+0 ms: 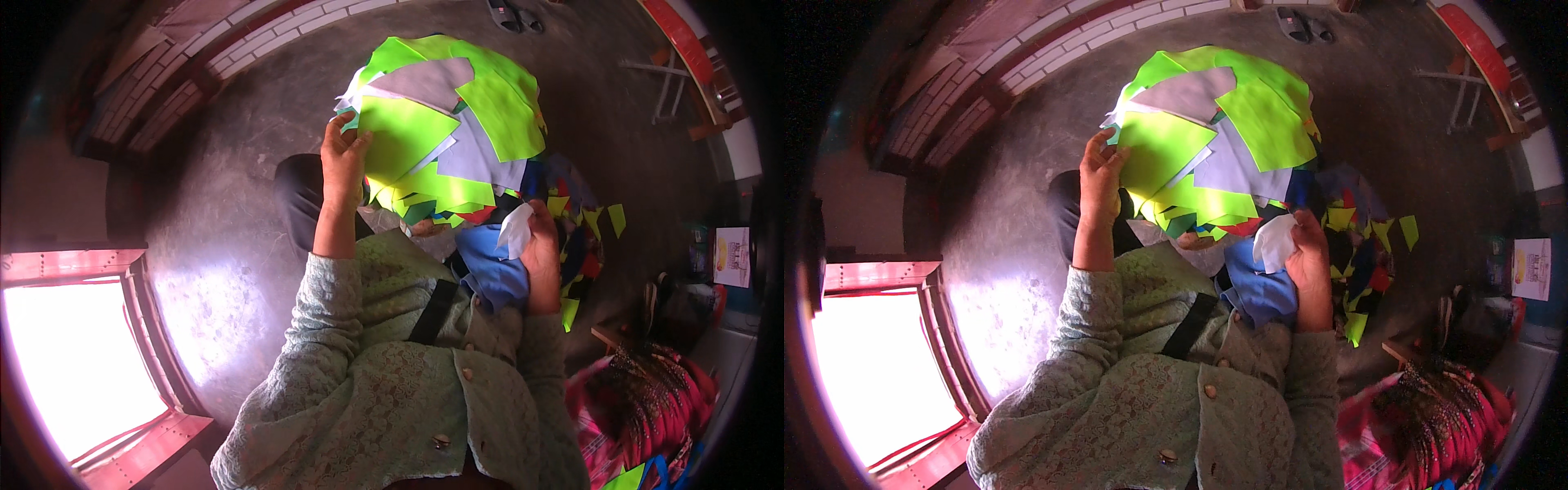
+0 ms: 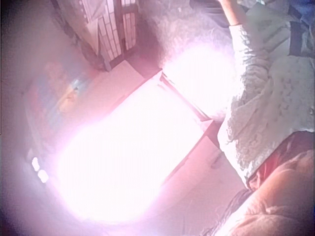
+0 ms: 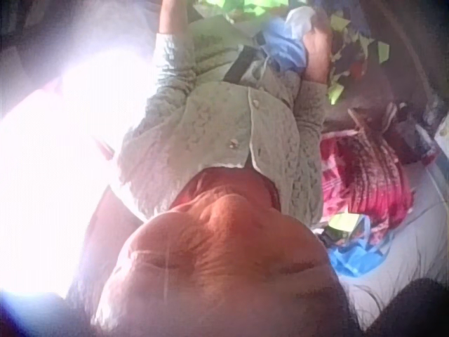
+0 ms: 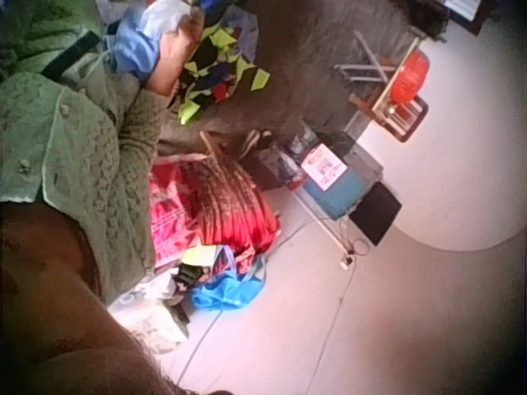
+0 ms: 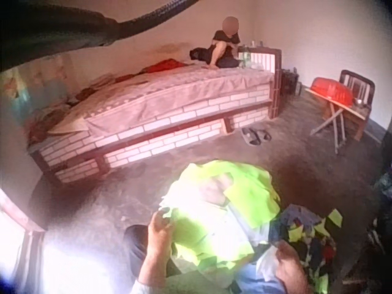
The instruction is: The person sits on the floor and sorts through a pile of colorful fabric pieces, picking up individual pieces, folding them, and placing them back into the pile. The person handles red, green, white, and blue fabric pieces repeatedly.
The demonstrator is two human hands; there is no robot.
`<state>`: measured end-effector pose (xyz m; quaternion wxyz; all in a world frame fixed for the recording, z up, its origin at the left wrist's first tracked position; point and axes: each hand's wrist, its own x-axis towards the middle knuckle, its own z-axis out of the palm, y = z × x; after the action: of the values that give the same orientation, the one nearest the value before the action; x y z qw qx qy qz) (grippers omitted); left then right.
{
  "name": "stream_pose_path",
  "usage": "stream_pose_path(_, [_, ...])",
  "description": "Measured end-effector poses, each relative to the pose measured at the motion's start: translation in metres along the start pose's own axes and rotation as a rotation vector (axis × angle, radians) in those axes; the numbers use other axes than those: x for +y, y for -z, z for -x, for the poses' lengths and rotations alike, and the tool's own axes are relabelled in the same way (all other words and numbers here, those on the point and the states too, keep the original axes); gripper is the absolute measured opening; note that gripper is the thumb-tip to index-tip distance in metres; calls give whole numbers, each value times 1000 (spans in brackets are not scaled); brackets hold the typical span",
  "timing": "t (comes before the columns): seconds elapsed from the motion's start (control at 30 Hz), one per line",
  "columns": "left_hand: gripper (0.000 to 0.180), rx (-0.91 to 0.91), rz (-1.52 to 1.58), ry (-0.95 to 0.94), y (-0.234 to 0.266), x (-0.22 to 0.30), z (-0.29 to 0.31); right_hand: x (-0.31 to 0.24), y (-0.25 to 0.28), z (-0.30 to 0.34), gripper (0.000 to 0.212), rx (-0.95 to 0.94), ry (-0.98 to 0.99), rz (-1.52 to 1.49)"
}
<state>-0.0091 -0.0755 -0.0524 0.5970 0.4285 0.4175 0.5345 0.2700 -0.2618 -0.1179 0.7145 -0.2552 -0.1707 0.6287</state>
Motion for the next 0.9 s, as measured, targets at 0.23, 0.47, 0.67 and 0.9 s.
stream_pose_path(0.23, [41,92,-74,-138,10,-8,-7,1,7,0,29,33,-1,-8])
stream_pose_path(0.47, [40,187,-136,-231,10,-16,-16,2,1,0,29,35,12,-4])
stream_pose_path(0.67, [32,319,-724,-479,13,-24,-13,1,8,0,30,-32,-5,-21])
stream_pose_path(0.9, [27,169,-647,-585,-23,7,17,0,0,-3,23,-82,-13,-51])
